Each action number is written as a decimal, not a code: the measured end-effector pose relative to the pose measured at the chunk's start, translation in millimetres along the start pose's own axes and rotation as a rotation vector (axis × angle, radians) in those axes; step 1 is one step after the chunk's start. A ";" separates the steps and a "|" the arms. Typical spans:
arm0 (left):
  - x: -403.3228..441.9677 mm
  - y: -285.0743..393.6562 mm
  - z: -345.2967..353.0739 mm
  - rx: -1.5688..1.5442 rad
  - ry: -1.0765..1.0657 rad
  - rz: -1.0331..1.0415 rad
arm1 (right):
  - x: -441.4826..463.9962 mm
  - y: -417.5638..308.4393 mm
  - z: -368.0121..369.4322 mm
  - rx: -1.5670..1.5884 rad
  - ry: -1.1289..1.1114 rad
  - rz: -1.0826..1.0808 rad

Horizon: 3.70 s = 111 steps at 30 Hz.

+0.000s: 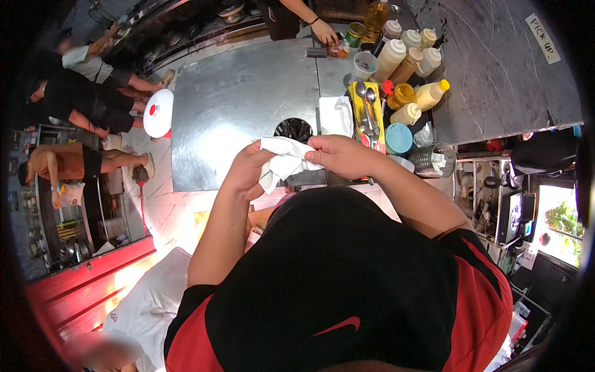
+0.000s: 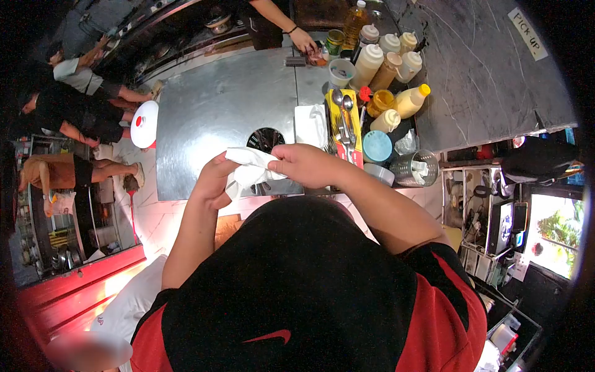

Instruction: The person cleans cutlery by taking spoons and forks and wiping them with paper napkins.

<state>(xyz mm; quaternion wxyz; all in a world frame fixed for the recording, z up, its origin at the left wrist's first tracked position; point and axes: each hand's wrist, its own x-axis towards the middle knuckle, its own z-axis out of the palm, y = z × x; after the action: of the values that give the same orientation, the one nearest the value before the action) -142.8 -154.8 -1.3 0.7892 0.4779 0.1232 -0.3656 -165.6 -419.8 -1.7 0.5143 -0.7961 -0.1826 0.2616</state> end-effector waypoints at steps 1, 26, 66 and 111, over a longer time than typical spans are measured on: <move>-1.2 0.7 -1.3 0.009 -0.011 -0.006 | -0.2 1.3 1.1 -0.050 0.030 -0.018; -9.2 -1.4 -8.2 0.180 0.019 0.005 | 2.8 1.9 19.5 0.085 0.161 0.052; 6.7 -16.1 -9.7 0.398 0.152 0.147 | 30.2 -18.7 38.7 -0.386 0.129 0.088; 29.0 20.1 -73.5 0.113 -0.059 -0.050 | 71.2 1.4 70.3 -0.142 0.248 0.057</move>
<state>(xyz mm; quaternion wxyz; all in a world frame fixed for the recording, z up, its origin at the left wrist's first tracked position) -97.1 -100.5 -41.4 0.7549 0.5075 0.0909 -0.4053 -151.3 -329.7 -42.8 0.4678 -0.8615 -0.1128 0.1619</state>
